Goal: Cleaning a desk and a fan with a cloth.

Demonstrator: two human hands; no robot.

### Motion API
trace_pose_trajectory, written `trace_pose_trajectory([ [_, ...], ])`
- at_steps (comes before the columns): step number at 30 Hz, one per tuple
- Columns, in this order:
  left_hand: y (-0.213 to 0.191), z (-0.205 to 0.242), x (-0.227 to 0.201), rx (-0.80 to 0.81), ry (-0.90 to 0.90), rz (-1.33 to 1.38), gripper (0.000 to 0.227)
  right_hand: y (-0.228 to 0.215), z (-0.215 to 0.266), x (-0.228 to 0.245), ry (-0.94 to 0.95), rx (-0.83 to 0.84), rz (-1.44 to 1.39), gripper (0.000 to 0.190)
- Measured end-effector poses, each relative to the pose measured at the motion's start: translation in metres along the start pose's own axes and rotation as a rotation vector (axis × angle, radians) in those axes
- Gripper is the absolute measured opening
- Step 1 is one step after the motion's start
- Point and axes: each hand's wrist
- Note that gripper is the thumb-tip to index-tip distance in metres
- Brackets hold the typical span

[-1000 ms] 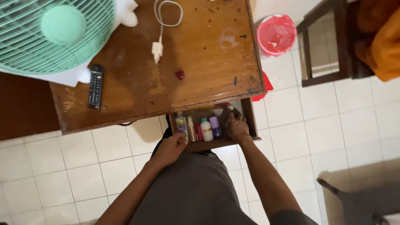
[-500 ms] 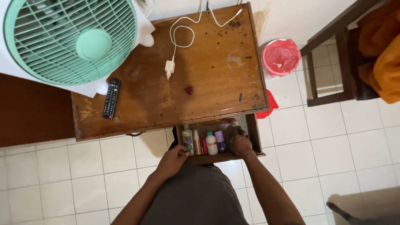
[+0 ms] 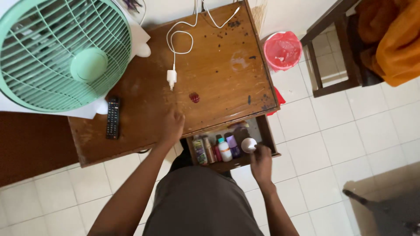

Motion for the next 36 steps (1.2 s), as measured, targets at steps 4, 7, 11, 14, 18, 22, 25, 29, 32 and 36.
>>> trace_pose_trajectory([
  [4, -0.038, -0.062, -0.036, -0.148, 0.166, -0.053, 0.036, 0.003, 0.041, 0.001, 0.05, -0.124, -0.098, 0.024],
  [7, -0.043, -0.115, -0.033, -0.334, 0.429, -0.203, 0.04, -0.001, 0.06, 0.023, 0.087, -0.19, 0.017, 0.029],
  [11, -0.042, -0.123, -0.063, -0.296, 0.502, -0.186, 0.034, 0.008, 0.075, 0.049, 0.258, -0.214, -0.028, 0.022],
  [14, -0.026, -0.111, -0.081, -0.019, 0.53, -0.161, 0.02, 0.023, 0.079, 0.054, 0.357, -0.249, -0.087, 0.019],
  [18, -0.015, -0.066, -0.109, 0.034, 0.686, -0.296, 0.028, 0.042, 0.076, 0.064, 0.489, -0.219, -0.191, 0.021],
  [22, 0.019, -0.059, -0.064, -0.038, 0.651, -0.245, 0.016, 0.057, 0.061, 0.071, 0.43, -0.19, -0.304, 0.024],
  [25, 0.027, -0.027, -0.076, 0.043, 0.6, -0.091, 0.014, 0.067, 0.044, 0.08, 0.399, -0.189, -0.527, 0.021],
  [29, 0.036, 0.021, -0.104, 0.35, 0.617, -0.03, 0.02, 0.054, 0.008, 0.119, 0.42, -0.116, -0.742, 0.028],
  [32, 0.032, 0.045, -0.116, 0.575, 0.723, 0.009, 0.035, 0.062, -0.009, 0.116, 0.624, 0.026, -1.514, 0.041],
  [36, 0.019, 0.044, -0.107, 0.641, 0.799, -0.079, 0.042, 0.095, -0.018, 0.031, 0.491, 0.099, -1.692, 0.037],
])
Point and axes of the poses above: each hand's wrist, its own z-axis away from the middle knuckle, its own y-axis out of the palm, x = y × z, and after that the axes turned 10 degrees about x, right-handed
